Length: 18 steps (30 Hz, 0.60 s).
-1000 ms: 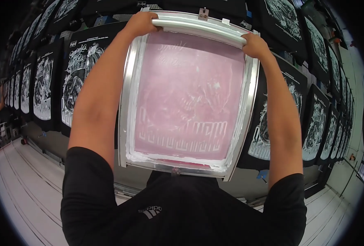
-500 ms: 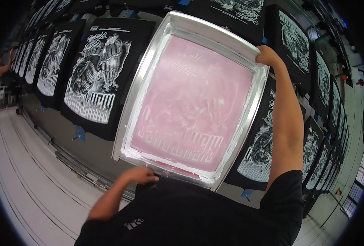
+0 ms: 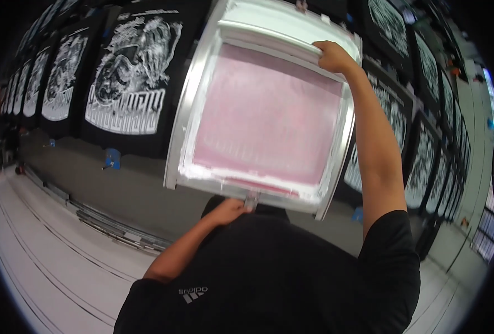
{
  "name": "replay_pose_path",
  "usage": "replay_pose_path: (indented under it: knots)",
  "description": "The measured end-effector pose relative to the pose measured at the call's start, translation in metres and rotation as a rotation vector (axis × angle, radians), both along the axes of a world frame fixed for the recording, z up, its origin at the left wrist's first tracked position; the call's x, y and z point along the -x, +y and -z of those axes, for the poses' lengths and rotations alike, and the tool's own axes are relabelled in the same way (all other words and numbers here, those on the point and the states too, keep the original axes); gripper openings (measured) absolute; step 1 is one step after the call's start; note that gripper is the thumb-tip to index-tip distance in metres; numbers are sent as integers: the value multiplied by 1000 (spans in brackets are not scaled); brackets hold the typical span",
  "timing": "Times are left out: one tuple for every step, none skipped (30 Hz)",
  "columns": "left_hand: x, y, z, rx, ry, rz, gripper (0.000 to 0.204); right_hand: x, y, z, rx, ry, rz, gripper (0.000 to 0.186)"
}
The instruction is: Applying white ink to black t-shirts using a screen printing frame and squeegee across multiple pallets.
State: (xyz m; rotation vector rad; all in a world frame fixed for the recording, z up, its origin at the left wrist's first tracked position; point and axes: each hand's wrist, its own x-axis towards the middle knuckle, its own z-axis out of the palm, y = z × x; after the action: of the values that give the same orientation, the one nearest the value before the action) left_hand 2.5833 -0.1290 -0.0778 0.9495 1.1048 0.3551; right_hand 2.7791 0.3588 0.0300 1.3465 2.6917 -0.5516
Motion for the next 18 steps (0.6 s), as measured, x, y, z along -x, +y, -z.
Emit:
replay_pose_path:
  knots:
    - [0, 1, -3, -5, -1, 1, 37, 2, -38, -6, 65, -3, 0, 52]
    - [0, 4, -5, -1, -7, 27, 37, 5, -79, -9, 100, -35, 70, 51]
    - [-1, 6, -10, 27, 5, 0, 35, 5, -124, -13, 132, -68, 142, 50]
    - [-1, 7, -12, 49, 17, -28, 32, -3, -168, -9, 93, -60, 141, 50]
    - [-4, 9, -11, 39, 5, -2, 32, -12, -210, -8, 48, -57, 139, 49]
    - [-5, 8, -7, 30, 18, -5, 32, -10, -253, -18, 99, -40, 175, 48]
    - [-6, 6, -3, 23, 34, -12, 33, -15, -290, -14, 80, 6, 115, 42]
    - [-7, 0, 7, 50, 38, -18, 34, -13, -327, -19, 59, 37, 99, 40]
    - [-10, 5, -1, 43, 37, -8, 34, -15, -359, -24, 33, 62, 96, 37]
    - [-11, 11, -17, 107, 147, 62, 35, -16, -384, -25, 18, 83, 100, 36]
    - [-12, 12, -27, 172, 261, 128, 38, -16, -404, -25, 3, 106, 101, 36]
    - [-12, 2, -8, 208, 208, 96, 36, -14, -417, -26, -17, 128, 97, 36]
    - [-15, 10, -24, -46, 380, 217, 33, -16, -426, -24, -37, 142, 106, 37]
    - [-16, -2, -4, -147, 435, 162, 33, -14, -430, -25, -34, 151, 115, 37]
    - [-14, -14, 14, -246, 491, 104, 34, -12, -430, -26, -39, 167, 102, 37]
    - [-12, -10, 8, -252, 497, 100, 34, -14, -429, -24, -27, 175, 108, 37]
    - [-10, -3, -11, -123, 503, 161, 38, -17, -425, -23, -16, 191, 107, 37]
    - [-11, 5, -27, 9, 508, 215, 43, -20, -421, -20, 11, 163, 104, 38]
